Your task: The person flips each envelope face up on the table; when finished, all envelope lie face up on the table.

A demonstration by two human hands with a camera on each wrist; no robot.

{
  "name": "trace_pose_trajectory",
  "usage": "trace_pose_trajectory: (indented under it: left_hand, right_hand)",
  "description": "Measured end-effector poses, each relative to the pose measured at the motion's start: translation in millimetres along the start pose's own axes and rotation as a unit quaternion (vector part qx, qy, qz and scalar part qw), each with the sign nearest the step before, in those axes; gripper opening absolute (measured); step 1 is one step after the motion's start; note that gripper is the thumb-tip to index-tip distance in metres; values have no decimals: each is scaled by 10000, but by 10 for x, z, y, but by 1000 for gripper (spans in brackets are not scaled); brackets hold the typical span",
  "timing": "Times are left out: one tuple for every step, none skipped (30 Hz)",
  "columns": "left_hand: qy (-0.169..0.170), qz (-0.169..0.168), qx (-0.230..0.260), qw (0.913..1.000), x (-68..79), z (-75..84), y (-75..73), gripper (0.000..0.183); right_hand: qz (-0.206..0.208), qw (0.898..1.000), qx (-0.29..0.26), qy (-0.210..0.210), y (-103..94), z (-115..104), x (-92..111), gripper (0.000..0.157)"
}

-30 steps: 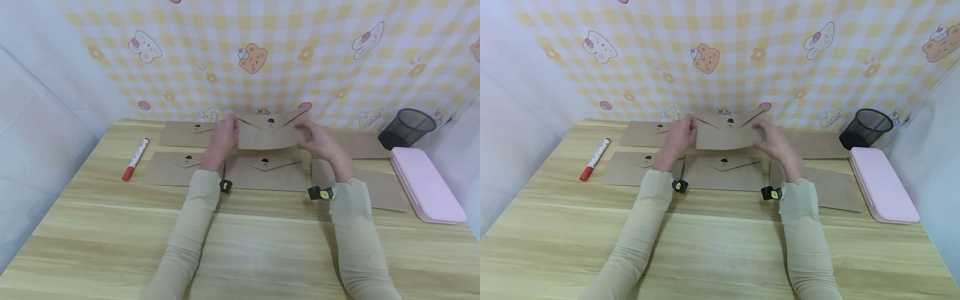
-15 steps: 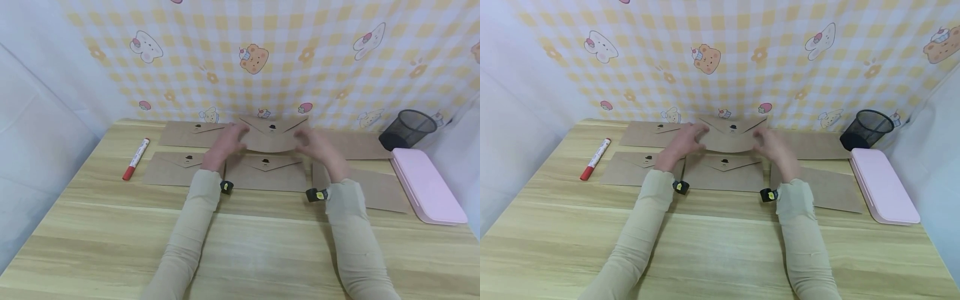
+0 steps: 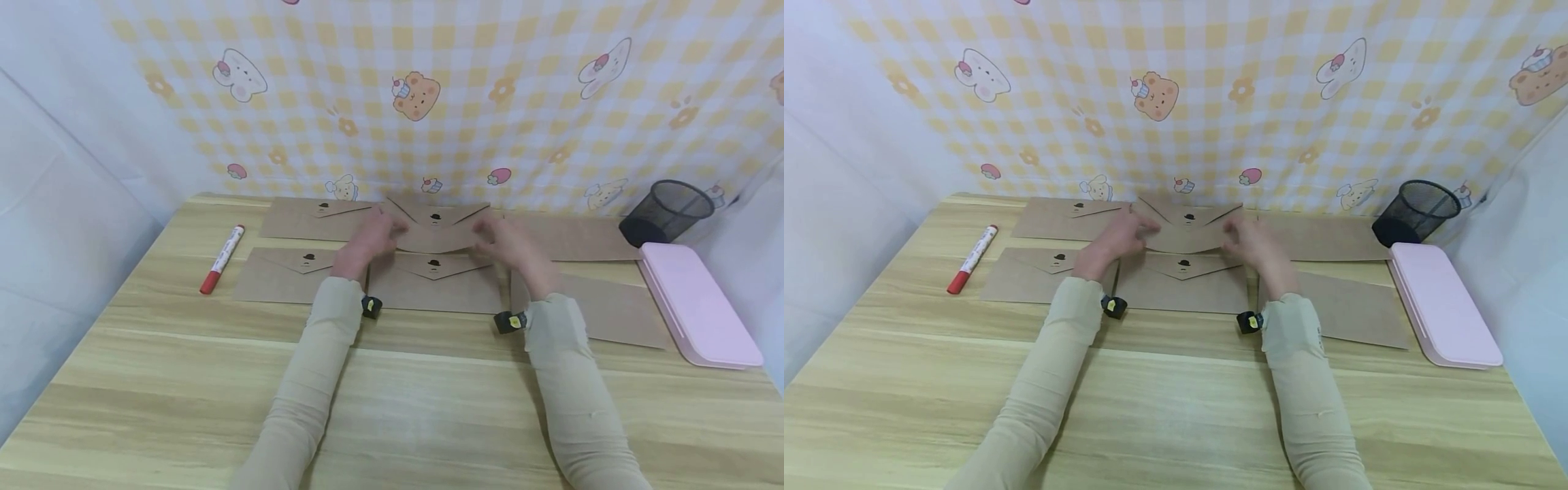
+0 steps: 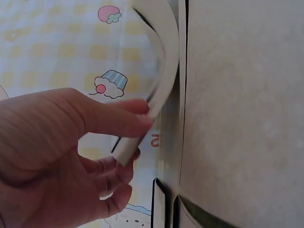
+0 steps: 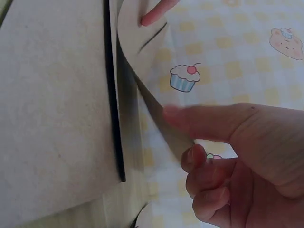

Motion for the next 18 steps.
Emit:
trace_pose_trajectory:
  left_hand:
    - [-50, 2, -22, 10000, 4, -11, 2, 50]
    - [-114, 11, -42, 9999, 8, -23, 4, 50]
    - [-164, 24, -57, 9998, 10, -36, 7, 50]
    - [-208, 35, -77, 9997, 13, -50, 9, 49]
    - [-253, 71, -49, 9996, 14, -69, 9, 50]
    - [-259, 146, -41, 9996, 11, -79, 1, 50]
    - [-286, 202, -14, 9994, 7, -94, -5, 51]
    - [-306, 306, 13, 9991, 4, -107, -16, 52]
    - [-299, 441, 43, 9986, 0, -116, -33, 52]
    - [-291, 577, 81, 9979, -4, -124, -52, 52]
    - [-289, 718, 141, 9969, -7, -133, -71, 52]
    - [-274, 834, 185, 9960, -10, -136, -88, 50]
    - [-282, 891, 253, 9953, -12, -143, -95, 50]
    - [-241, 945, 207, 9950, -13, -138, -106, 46]
    - [-200, 922, 161, 9954, -17, -134, -107, 40]
    - [-167, 862, 122, 9961, -20, -130, -102, 34]
    - [-125, 800, 69, 9967, -23, -124, -95, 25]
    - [-77, 724, -12, 9973, -24, -118, -88, 16]
  right_hand:
    - [24, 10000, 20, 37, 1, 7, -2, 36]
    - [33, 10000, 31, 80, 3, 17, -4, 35]
    - [35, 9999, 25, 110, 7, 26, -8, 35]
    - [35, 9999, 22, 144, 10, 32, -12, 35]
    - [28, 9998, 8, 177, 15, 37, -16, 35]
    - [22, 9998, -20, 209, 20, 43, -21, 35]
    - [15, 9997, -41, 227, 24, 47, -26, 35]
    - [2, 9997, -62, 236, 29, 51, -31, 35]
    - [4, 9997, -71, 238, 33, 55, -36, 35]
    - [12, 9997, -73, 236, 35, 56, -39, 35]
    - [21, 9997, -71, 232, 37, 60, -44, 35]
    - [35, 9997, -73, 225, 37, 62, -48, 35]
    - [41, 9998, -65, 200, 38, 62, -51, 35]
    - [34, 9998, -56, 175, 42, 63, -53, 35]
    - [27, 9999, -54, 159, 44, 66, -54, 36]
    - [8, 9999, -62, 141, 48, 69, -55, 36]
    - [-14, 9999, -64, 130, 52, 75, -57, 36]
    - [-34, 9999, -64, 118, 56, 78, -56, 36]
Point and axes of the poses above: each hand's wrist, its own x-axis away from the middle knuckle, its own y-axis out of the palm, z = x × y, the point moved 8 cm from there along -x, towards the middle knuckle, and after that the axes turned 13 degrees about y, right-handed, at the moved point
